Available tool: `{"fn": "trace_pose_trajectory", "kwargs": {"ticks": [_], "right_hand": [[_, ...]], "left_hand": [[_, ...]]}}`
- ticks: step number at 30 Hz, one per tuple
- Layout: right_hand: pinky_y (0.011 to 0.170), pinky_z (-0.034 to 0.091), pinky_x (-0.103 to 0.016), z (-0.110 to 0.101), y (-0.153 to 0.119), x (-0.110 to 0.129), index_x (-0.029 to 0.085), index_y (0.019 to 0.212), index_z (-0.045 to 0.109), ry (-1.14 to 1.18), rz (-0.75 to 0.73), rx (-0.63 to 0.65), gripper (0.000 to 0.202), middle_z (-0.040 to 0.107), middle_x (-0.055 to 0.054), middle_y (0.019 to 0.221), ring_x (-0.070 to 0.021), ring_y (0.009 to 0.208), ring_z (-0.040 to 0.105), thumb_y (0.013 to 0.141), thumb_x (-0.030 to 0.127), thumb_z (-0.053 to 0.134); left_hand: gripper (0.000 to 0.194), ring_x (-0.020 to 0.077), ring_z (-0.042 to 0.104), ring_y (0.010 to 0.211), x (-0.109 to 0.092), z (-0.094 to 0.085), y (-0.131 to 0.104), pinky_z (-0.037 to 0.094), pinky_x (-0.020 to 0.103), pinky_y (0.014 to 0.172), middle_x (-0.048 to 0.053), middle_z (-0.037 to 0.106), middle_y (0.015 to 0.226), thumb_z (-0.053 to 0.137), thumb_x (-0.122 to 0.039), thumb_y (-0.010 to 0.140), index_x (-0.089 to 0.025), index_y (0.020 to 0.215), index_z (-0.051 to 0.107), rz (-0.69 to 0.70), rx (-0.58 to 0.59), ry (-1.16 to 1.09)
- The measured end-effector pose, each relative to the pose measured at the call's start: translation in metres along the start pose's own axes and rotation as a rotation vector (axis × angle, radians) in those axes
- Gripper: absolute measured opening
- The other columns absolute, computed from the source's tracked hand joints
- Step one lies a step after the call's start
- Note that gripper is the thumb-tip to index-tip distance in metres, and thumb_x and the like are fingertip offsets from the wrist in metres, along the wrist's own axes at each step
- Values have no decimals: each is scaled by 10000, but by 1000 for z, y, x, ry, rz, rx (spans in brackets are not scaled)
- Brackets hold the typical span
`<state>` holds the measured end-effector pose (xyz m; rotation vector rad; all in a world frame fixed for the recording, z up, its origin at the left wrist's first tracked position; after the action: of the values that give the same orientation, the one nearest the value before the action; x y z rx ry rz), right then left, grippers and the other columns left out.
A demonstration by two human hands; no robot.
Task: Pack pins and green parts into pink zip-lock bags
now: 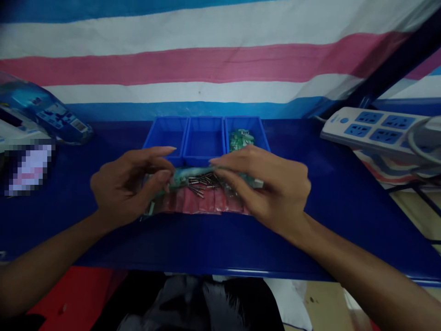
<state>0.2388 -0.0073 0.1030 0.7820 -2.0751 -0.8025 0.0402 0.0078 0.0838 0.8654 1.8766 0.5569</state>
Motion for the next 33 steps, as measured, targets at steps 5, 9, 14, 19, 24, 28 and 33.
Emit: {"fn": "trace_pose_trajectory", "kwargs": {"ticks": [5, 9, 14, 19, 24, 28, 33], "right_hand": [[569, 568, -281, 22, -14, -47, 282, 884, 775, 435, 501, 37, 151, 745, 25, 760, -153, 622, 688, 758, 208, 814], [562, 545, -254, 43, -22, -52, 284, 962, 757, 745, 651, 168, 191, 728, 22, 771, -132, 627, 674, 782, 234, 798], [549, 514, -286, 44, -20, -45, 317, 1206, 674, 682, 638, 222, 351, 667, 20, 732, -137, 598, 607, 859, 317, 724], [884, 511, -416, 26, -9, -32, 282, 1095, 744, 368, 303, 131, 239, 667, -67, 1031, -240, 1016, 616, 939, 390, 600], [860, 528, -404, 30, -12, -31, 288, 961, 751, 368, 279, 109, 108, 640, -53, 1089, -229, 1024, 623, 893, 325, 676], [714, 550, -320, 28, -10, -38, 270, 913, 740, 352, 378, 52, 69, 695, -9, 883, -162, 794, 663, 858, 237, 716], [621, 540, -305, -14, 3, -82, 294, 1146, 648, 269, 428, -208, 366, 675, 21, 766, -156, 646, 643, 804, 241, 765]], "left_hand": [[463, 143, 681, 952, -12, 6, -6, 601, 219, 690, 77, 601, 1304, 621, -54, 884, -284, 1285, 608, 286, -36, 299], [380, 155, 698, 963, -18, 6, -3, 623, 242, 733, 73, 659, 1247, 633, -61, 884, -260, 1208, 646, 348, -36, 312], [266, 141, 716, 915, -24, -1, 1, 617, 229, 715, 60, 706, 1173, 648, -51, 869, -229, 1059, 701, 355, -38, 301], [133, 139, 721, 842, -14, -5, 2, 615, 263, 726, 0, 758, 935, 659, -143, 890, -246, 957, 711, 166, -82, 242], [57, 112, 689, 721, -1, -3, 2, 583, 237, 644, -13, 730, 831, 658, -174, 891, -219, 887, 693, -38, -75, 177], [59, 88, 676, 666, 5, 4, 2, 562, 199, 612, -18, 721, 805, 641, -191, 904, -198, 888, 697, -121, 21, 92], [136, 90, 682, 670, 11, 1, 3, 577, 202, 629, -10, 728, 810, 585, -192, 939, -207, 981, 713, -197, 23, 14]]}}
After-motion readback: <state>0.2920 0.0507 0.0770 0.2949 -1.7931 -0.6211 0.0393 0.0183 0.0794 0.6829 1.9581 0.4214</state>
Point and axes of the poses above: each hand's wrist, its own y-axis towards the middle knuckle, its own z-axis out of the palm, x = y × z, the point moved 8 cm from there along y, towards the middle knuckle
